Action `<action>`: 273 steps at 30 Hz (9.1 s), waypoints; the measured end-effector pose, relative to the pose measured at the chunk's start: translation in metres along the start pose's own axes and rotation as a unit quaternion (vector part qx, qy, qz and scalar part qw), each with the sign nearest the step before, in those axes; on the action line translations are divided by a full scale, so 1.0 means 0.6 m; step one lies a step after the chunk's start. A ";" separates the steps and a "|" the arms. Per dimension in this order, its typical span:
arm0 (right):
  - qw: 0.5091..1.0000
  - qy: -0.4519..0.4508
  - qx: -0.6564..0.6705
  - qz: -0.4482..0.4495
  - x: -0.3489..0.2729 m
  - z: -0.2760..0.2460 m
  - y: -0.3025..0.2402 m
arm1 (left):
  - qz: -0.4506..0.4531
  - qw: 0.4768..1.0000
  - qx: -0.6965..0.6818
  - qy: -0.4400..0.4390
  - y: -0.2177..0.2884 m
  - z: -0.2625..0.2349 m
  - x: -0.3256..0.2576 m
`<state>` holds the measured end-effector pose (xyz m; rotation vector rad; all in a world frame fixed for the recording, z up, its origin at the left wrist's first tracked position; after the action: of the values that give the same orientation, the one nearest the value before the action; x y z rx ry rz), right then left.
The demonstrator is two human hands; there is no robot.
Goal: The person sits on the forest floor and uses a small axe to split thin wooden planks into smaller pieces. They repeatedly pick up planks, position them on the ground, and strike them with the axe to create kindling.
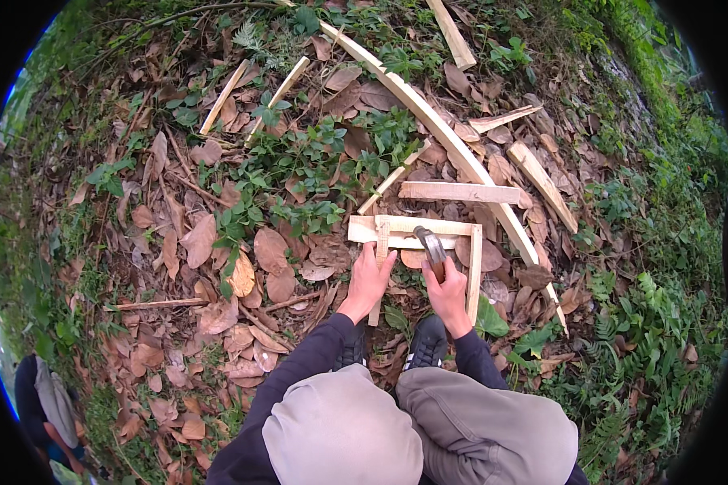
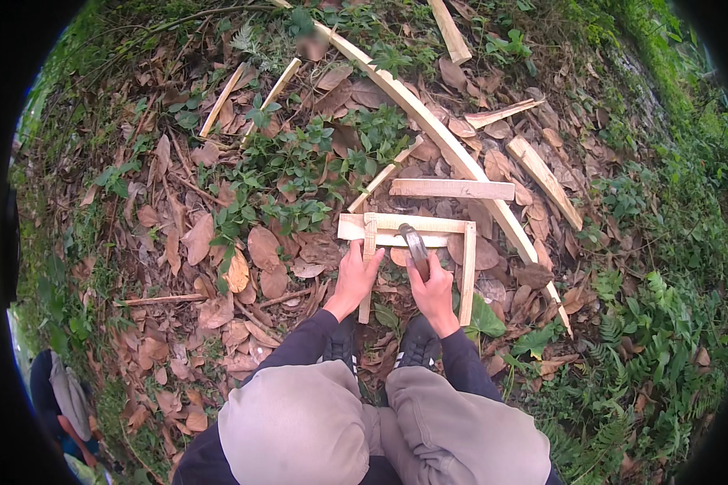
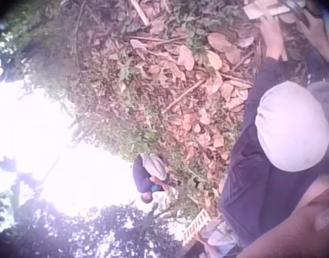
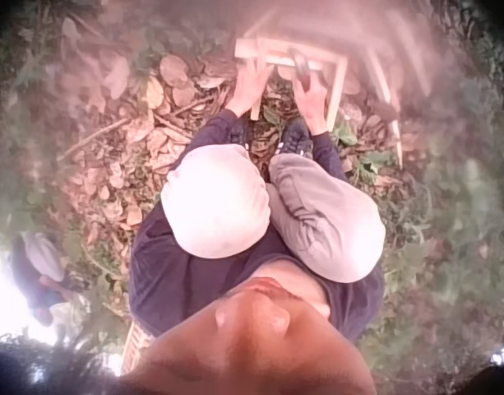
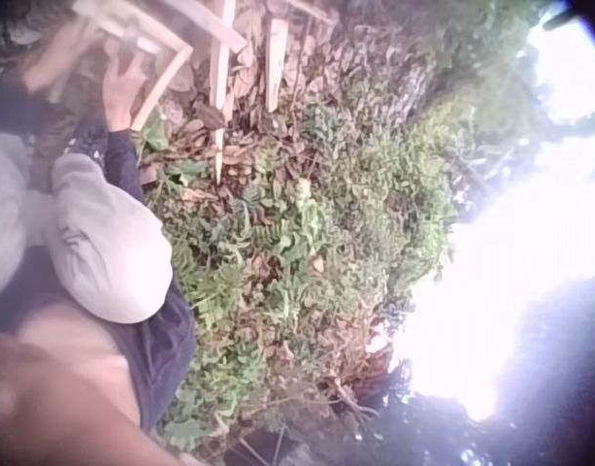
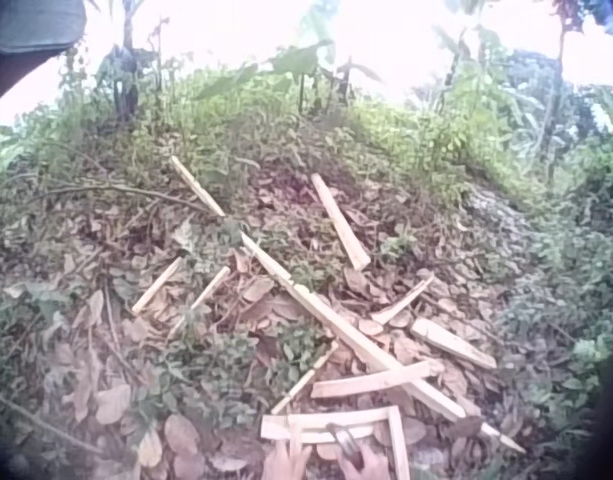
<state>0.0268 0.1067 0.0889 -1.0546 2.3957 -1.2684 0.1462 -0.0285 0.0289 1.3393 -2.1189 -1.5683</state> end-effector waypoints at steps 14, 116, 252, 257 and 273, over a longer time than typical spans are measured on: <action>0.999 0.002 0.016 0.030 -0.005 -0.006 -0.021 | -0.168 0.975 -0.135 -0.048 -0.016 0.017 -0.006; 0.875 -0.363 -0.319 0.000 0.070 -0.203 -0.239 | 0.613 0.684 0.247 -0.308 0.035 0.041 0.131; 0.980 0.013 0.002 0.198 -0.036 0.100 -0.079 | -0.167 0.971 0.047 -0.164 -0.131 -0.057 0.038; 0.980 -0.045 0.013 0.193 -0.014 0.084 -0.138 | -0.134 0.979 0.091 -0.127 -0.149 -0.053 0.041; 0.988 -0.006 -0.155 -0.001 -0.016 0.118 -0.093 | -0.166 0.968 0.076 -0.172 -0.112 -0.052 0.035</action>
<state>0.0965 0.0486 0.0897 -1.1403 2.6408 -0.9048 0.1897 -0.0676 -0.0211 1.6468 -2.3486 -1.9242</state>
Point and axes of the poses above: each hand's wrist, its own x-axis towards the middle knuckle, its own z-axis out of the palm, y = z × x, the point moved 2 cm from there along x, towards the middle knuckle, and after that the axes turned 9 degrees about -z, right-handed, at the moved point
